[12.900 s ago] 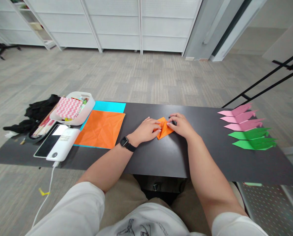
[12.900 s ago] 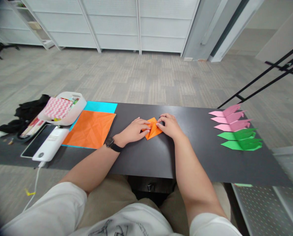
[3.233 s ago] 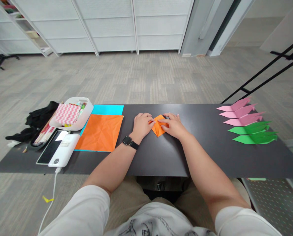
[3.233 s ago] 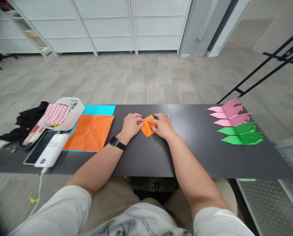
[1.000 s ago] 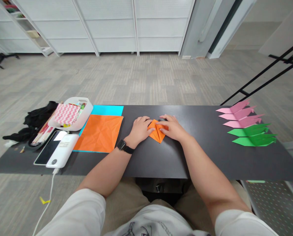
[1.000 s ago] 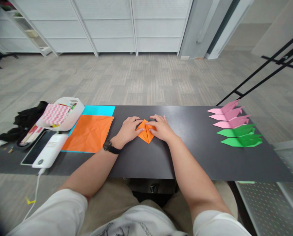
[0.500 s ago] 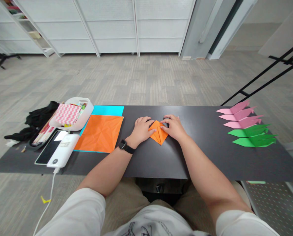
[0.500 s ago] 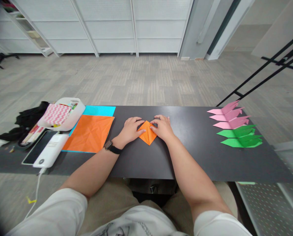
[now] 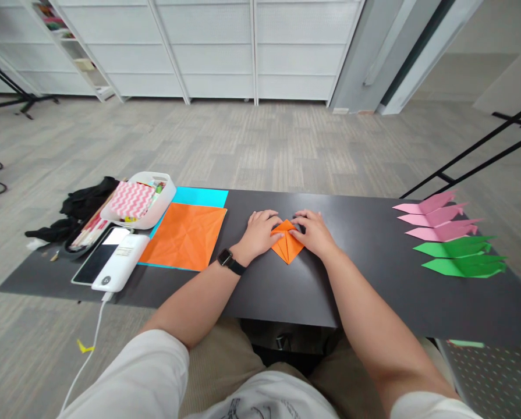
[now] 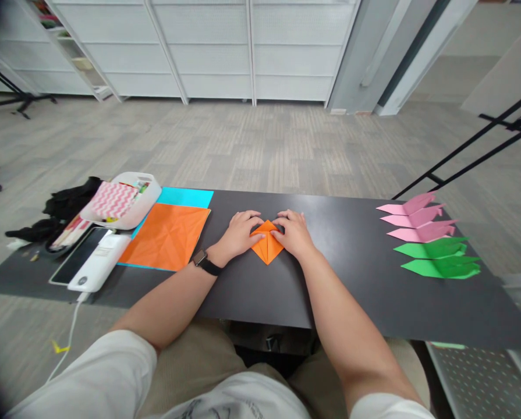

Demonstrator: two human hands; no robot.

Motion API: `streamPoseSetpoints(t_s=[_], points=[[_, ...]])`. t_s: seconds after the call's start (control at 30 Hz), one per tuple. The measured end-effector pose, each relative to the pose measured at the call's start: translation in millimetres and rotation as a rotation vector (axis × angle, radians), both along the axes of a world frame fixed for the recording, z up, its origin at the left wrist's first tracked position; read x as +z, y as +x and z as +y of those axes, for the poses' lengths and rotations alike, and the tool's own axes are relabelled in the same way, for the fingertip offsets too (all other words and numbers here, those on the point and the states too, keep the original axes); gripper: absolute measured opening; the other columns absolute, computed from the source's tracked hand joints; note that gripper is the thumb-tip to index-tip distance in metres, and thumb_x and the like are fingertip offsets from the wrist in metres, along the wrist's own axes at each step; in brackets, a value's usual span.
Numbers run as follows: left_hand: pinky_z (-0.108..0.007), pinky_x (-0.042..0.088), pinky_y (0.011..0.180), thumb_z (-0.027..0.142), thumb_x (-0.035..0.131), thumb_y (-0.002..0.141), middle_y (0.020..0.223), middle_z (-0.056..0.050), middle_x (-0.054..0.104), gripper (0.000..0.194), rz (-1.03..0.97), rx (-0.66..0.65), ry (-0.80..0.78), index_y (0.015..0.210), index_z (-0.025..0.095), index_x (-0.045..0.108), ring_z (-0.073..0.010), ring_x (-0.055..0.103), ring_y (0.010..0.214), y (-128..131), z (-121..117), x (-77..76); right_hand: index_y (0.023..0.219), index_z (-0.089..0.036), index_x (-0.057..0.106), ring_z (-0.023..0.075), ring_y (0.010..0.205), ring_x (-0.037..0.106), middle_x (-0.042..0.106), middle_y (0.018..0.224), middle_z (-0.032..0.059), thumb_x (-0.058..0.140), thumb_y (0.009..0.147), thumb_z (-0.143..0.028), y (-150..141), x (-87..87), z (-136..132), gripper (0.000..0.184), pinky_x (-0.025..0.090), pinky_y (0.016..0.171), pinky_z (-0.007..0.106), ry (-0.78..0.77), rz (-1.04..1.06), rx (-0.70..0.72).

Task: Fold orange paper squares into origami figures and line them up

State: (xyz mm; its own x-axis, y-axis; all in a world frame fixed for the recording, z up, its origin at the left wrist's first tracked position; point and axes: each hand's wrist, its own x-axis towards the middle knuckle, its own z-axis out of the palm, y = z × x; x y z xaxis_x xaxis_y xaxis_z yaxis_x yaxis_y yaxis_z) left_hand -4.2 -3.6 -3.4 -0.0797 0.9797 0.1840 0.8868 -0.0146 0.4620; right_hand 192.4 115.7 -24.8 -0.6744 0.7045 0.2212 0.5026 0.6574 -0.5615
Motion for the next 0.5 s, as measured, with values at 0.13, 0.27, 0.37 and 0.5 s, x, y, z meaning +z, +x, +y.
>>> streamPoseSetpoints(t_s=[0.13,0.27,0.37,0.5], points=[[-0.052,0.036,0.126,0.035,0.078,0.096,0.146,-0.005,0.065,0.022,0.007,0.020,0.007,0.116,0.027,0.075,-0.0286,0.057,0.137,-1,1,0.3,0.095,-0.029,0.078,0.0330,0.135,0.061,0.067,0.135,0.0083,0.075,0.087,-0.026,0,-2.9,1,0.008,0.024,0.128,0.075,0.018,0.000,0.001],[-0.049,0.041,0.122,0.030,0.076,0.098,0.141,-0.005,0.068,0.010,0.034,0.044,0.026,0.107,0.025,0.077,-0.0263,0.059,0.132,-1,2,4.7,0.093,-0.028,0.077,0.0318,0.132,0.062,0.068,0.132,0.0081,0.073,0.089,-0.025,-1,-1.7,0,0.006,0.030,0.126,0.072,0.034,0.011,0.015],[-0.049,0.040,0.122,0.027,0.073,0.099,0.139,-0.004,0.069,0.008,0.051,0.040,0.029,0.104,0.025,0.079,-0.0246,0.060,0.130,-1,3,9.0,0.092,-0.028,0.077,0.0313,0.130,0.062,0.069,0.129,0.0074,0.073,0.089,-0.025,-2,-0.4,-1,0.005,0.030,0.126,0.072,0.052,0.013,0.011],[-0.050,0.041,0.121,0.025,0.070,0.101,0.131,-0.004,0.072,0.010,0.089,0.000,0.014,0.104,0.026,0.080,-0.0245,0.062,0.125,-1,4,12.3,0.092,-0.029,0.077,0.0310,0.129,0.062,0.070,0.128,0.0071,0.071,0.089,-0.023,-2,1.2,-4,0.009,0.028,0.127,0.072,0.085,0.003,0.005]])
